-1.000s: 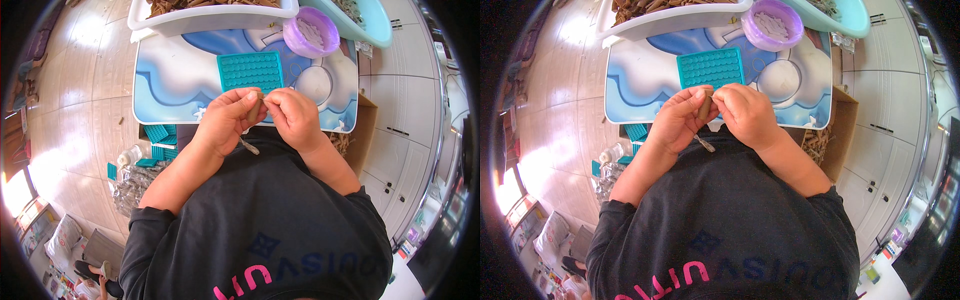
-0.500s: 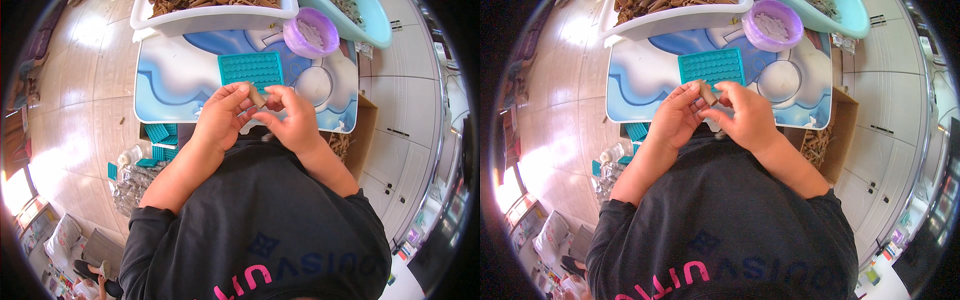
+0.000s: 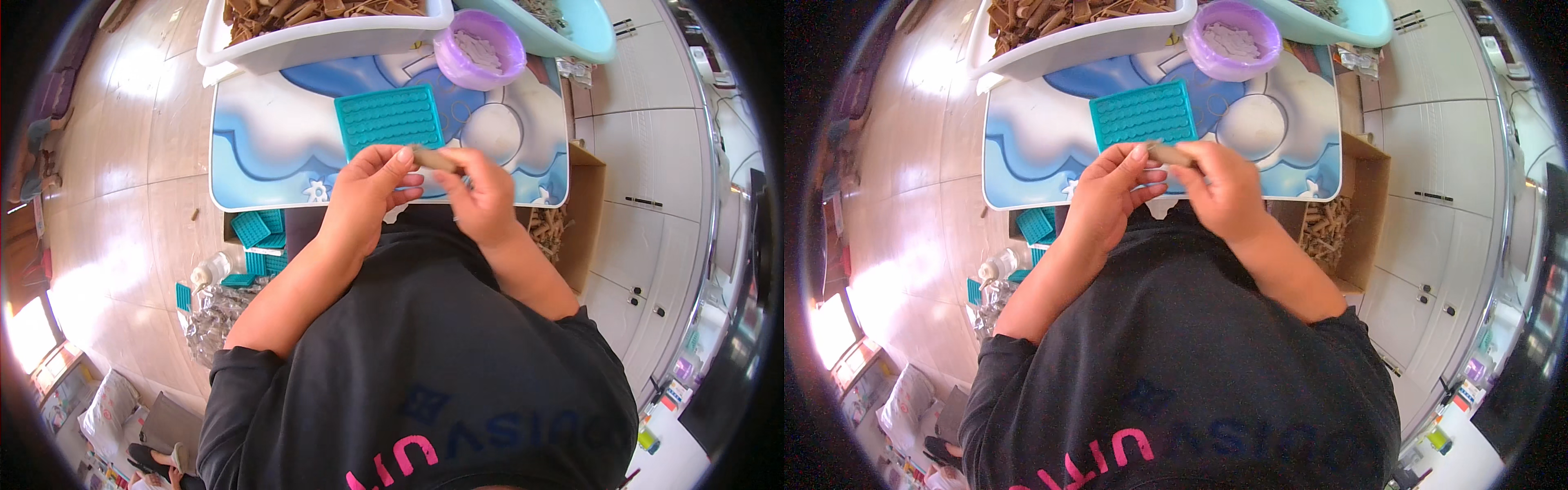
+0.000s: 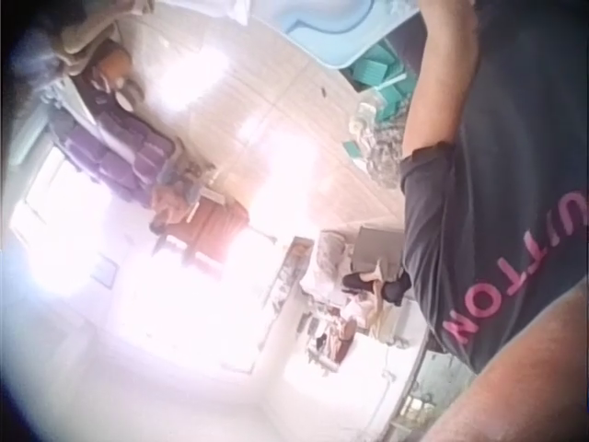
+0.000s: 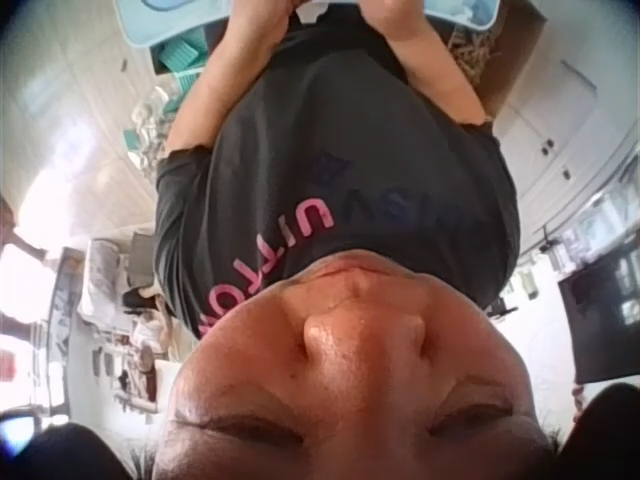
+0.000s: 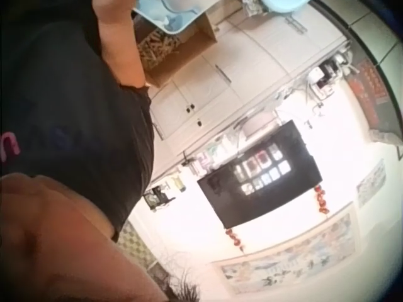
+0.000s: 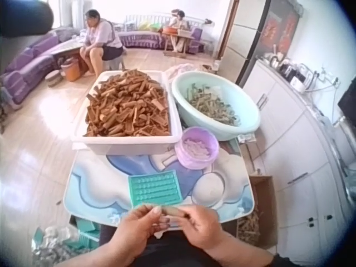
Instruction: The person assembles small cylindrical components into a brown plastic sleeve by hand.
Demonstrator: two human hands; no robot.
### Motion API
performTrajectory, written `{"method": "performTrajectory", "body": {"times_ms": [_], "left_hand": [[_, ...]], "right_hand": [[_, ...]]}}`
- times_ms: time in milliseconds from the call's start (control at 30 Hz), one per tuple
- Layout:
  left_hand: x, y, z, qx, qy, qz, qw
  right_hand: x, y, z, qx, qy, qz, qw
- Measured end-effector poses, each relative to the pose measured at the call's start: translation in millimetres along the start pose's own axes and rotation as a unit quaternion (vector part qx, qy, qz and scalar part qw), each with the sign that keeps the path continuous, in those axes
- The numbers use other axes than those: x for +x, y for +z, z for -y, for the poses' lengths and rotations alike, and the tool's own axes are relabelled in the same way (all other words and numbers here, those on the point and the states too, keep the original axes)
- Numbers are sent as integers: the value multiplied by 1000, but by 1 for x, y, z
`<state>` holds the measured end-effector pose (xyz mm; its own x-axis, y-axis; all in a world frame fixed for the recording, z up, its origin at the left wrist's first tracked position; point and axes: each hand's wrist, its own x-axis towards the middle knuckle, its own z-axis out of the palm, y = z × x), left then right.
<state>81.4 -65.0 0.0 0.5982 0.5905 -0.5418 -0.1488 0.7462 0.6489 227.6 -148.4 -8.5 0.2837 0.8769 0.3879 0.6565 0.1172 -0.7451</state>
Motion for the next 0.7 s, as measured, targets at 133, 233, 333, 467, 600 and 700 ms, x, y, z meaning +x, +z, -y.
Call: {"method": "performTrajectory", "body": {"times_ms": [133, 233, 333, 467, 600, 700], "left_hand": [[1, -11, -4, 94, 92, -15, 991], [2, -20, -11, 450, 314, -84, 832], [17, -28, -14, 600, 442, -105, 658], [28, -42, -16, 693, 453, -110, 550], [36, -58, -13, 695, 437, -108, 561], [37, -68, -14, 675, 428, -95, 593]], "right_hand": [[-7, -64, -20, -78, 32, -176, 981], [-41, -125, -72, -4, 149, -254, 956], [-97, -184, -124, -239, 310, -194, 900], [-150, -205, -144, -404, 386, -46, 828], [-128, -188, -126, -451, 314, -45, 834], [-83, -154, -109, -342, 215, -68, 912]]}}
